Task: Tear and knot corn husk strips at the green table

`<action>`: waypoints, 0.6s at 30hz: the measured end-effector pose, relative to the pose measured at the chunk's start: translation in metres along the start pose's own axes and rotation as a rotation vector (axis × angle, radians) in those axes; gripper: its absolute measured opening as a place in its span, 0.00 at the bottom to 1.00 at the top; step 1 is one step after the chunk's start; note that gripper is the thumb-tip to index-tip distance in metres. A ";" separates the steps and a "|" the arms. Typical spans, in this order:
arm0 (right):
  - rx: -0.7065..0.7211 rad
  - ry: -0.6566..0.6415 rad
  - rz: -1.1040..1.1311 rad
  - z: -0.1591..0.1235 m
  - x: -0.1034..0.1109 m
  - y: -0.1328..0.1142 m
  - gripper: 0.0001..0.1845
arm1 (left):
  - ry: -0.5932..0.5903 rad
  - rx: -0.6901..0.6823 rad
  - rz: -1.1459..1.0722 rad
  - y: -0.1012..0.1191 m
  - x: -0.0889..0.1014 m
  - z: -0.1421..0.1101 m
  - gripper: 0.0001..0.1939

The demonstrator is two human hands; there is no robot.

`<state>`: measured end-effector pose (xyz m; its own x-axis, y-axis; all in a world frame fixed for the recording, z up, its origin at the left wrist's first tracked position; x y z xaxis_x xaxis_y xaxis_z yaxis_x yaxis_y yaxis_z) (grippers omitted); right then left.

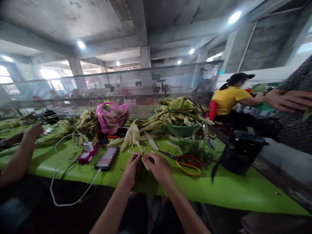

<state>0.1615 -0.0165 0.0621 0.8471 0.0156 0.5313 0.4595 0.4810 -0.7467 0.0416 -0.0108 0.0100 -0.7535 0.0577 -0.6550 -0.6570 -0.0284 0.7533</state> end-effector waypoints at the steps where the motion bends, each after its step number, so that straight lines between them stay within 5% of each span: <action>1: 0.006 -0.019 0.019 0.000 -0.005 0.001 0.14 | -0.002 0.003 -0.008 0.000 0.001 0.000 0.20; 8: 0.043 -0.006 0.017 0.004 -0.011 -0.003 0.06 | -0.040 -0.010 -0.011 0.002 -0.001 0.000 0.16; 18: 0.034 0.018 0.063 0.001 -0.006 0.002 0.06 | 0.069 0.006 -0.013 0.001 0.005 0.000 0.15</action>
<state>0.1574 -0.0152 0.0581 0.8789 0.0306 0.4761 0.3962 0.5092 -0.7641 0.0372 -0.0104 0.0080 -0.7452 -0.0110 -0.6668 -0.6664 -0.0223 0.7452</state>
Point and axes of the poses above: each hand's wrist, its own z-axis towards the middle knuckle, its own x-axis out of the back of the hand, y = z × x, the point moved 6 cm from there along z, towards the middle knuckle, and after that the axes turned 4 degrees about -y, right-handed, at the moved point
